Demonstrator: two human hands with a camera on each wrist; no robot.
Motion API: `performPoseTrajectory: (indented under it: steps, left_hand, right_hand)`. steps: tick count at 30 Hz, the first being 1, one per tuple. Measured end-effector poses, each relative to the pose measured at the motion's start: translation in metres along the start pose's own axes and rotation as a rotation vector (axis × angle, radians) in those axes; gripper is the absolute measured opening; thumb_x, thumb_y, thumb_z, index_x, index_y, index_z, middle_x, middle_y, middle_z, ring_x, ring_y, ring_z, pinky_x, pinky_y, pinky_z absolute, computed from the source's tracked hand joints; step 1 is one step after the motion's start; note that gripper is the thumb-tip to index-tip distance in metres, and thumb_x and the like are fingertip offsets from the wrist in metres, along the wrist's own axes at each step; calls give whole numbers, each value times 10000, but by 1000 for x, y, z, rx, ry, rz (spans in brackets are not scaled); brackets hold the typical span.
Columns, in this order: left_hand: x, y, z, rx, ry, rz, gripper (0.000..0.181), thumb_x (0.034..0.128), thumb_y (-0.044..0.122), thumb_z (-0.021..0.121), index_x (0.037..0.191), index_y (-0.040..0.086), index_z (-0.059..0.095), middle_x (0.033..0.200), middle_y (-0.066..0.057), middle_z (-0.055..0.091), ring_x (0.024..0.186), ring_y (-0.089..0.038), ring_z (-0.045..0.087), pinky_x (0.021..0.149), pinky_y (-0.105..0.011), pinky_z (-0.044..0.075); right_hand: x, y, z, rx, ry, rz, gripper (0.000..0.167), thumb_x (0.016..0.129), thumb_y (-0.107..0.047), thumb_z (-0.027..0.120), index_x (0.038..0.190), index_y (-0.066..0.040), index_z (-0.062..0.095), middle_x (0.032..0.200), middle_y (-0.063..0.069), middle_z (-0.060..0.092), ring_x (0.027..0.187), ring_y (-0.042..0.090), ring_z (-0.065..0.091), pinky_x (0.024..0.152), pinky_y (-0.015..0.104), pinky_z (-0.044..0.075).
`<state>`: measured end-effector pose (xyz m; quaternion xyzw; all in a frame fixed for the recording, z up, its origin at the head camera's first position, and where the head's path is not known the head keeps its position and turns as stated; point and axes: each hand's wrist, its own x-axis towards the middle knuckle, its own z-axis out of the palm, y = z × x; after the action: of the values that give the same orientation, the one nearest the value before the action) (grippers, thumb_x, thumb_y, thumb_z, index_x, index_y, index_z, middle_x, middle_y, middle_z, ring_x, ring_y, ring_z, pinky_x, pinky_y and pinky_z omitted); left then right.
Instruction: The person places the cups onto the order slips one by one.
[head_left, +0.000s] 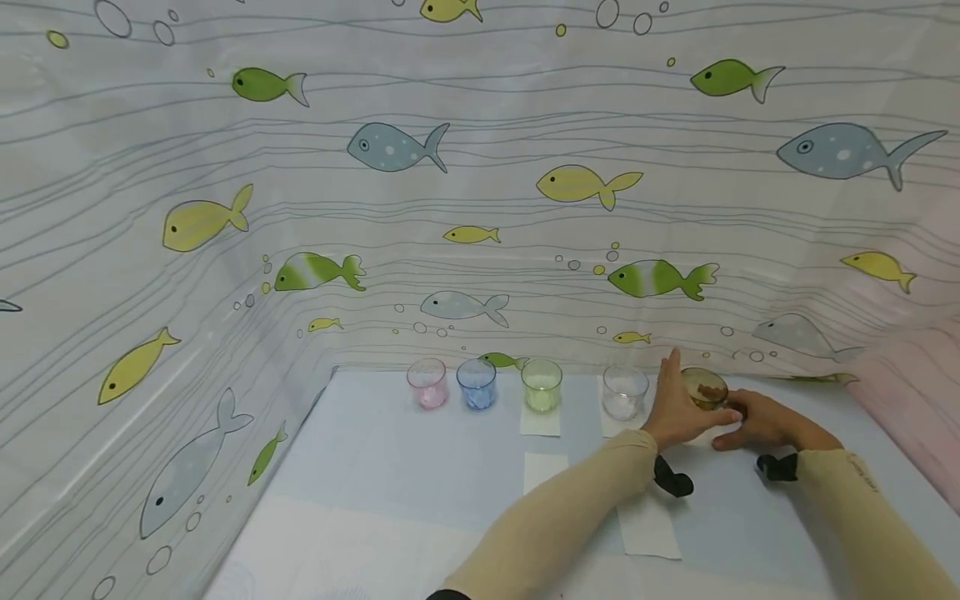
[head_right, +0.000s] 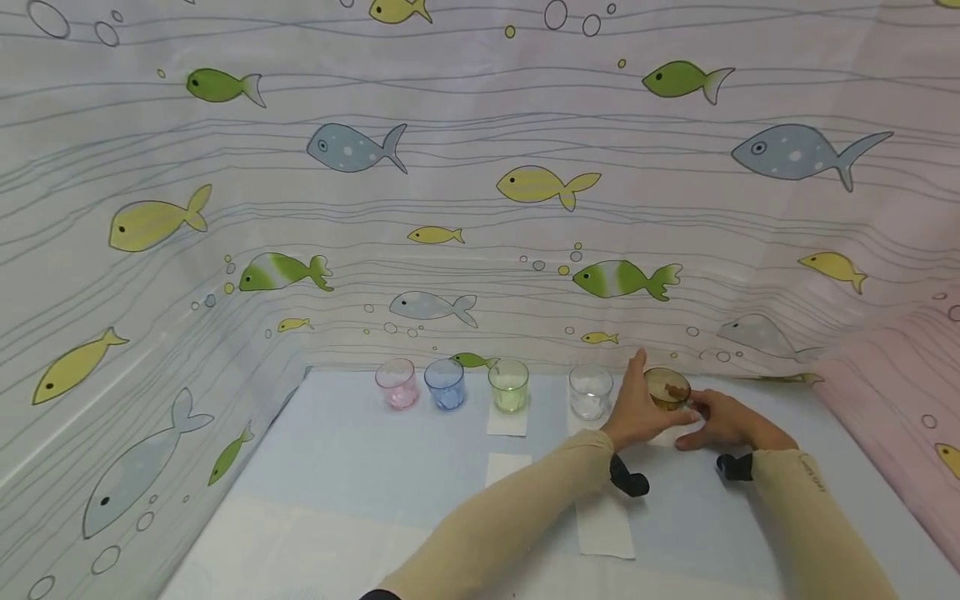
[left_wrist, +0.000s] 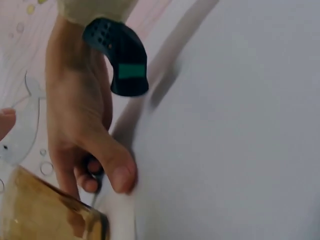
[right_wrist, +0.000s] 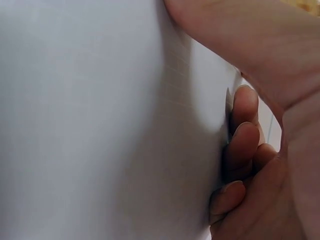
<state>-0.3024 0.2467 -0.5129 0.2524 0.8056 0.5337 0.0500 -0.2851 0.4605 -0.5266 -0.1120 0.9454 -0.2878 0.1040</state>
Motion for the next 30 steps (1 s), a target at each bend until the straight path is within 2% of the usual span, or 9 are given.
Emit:
performPoseTrajectory:
  steps: [3,6,10,12,16,20,23,27,30]
  left_hand:
    - [-5,9,-4,13,46,67,1168,867,382,893,1708,153,115,1780,-37,161,1650,-214,173,1297,-410,339]
    - [-10,19,-11,-2,69,160,1120,892,366,870,1704,160,126,1774,-35,178,1644,-219,193,1296,-412,341]
    - [-20,36,-24,-8,45,250,1072,918,352,843,1704,214,126,1761,7,216,1614,-158,261,1264,-344,380]
    - [-26,43,-32,-6,18,275,1058,929,348,827,1704,235,116,1754,39,223,1596,-123,285,1243,-314,395]
    - [-44,52,-50,-11,-34,295,1028,943,330,807,1703,259,118,1748,78,223,1587,-113,303,1221,-303,415]
    - [-63,53,-72,-80,-58,300,953,966,277,781,1695,226,170,1748,79,234,1589,-120,314,1243,-264,384]
    - [-75,51,-92,-153,-46,315,871,987,225,753,1675,178,221,1741,49,267,1589,-109,315,1274,-242,328]
    - [-89,42,-125,-258,20,335,764,998,164,727,1631,118,301,1700,-21,357,1570,-118,355,1293,-281,319]
    - [-96,32,-151,-319,100,344,712,998,140,716,1600,59,344,1661,-86,405,1557,-186,394,1296,-326,334]
  right_hand:
    - [0,-2,3,4,-10,-2,891,788,-349,954,1420,138,556,1391,352,620,1260,528,607,1047,697,501]
    - [-2,-4,5,5,-20,16,971,775,-367,961,1456,155,507,1472,412,518,1347,630,489,1076,757,438]
    - [-3,-4,3,-15,-17,4,943,783,-352,955,1446,155,518,1458,422,515,1326,644,485,1050,763,450]
    - [-3,-3,1,-33,-14,-19,921,807,-334,939,1440,179,508,1447,433,519,1296,640,511,1017,749,480]
    - [-3,0,-1,-43,-16,-6,782,841,-330,910,1351,160,577,1290,353,640,1114,478,645,901,592,583]
    - [-3,3,1,-23,0,-13,692,827,-330,921,1274,108,626,1214,243,685,1076,375,650,870,534,591]
    - [-3,4,1,-33,11,1,779,815,-341,931,1338,124,590,1229,273,663,1114,414,629,921,586,568]
    - [-4,5,-1,-32,-3,53,911,825,-364,922,1415,178,489,1245,338,631,1177,537,594,999,670,518]
    - [-5,5,-1,-18,-6,66,996,830,-369,919,1479,192,411,1292,366,612,1238,587,552,1037,718,474]
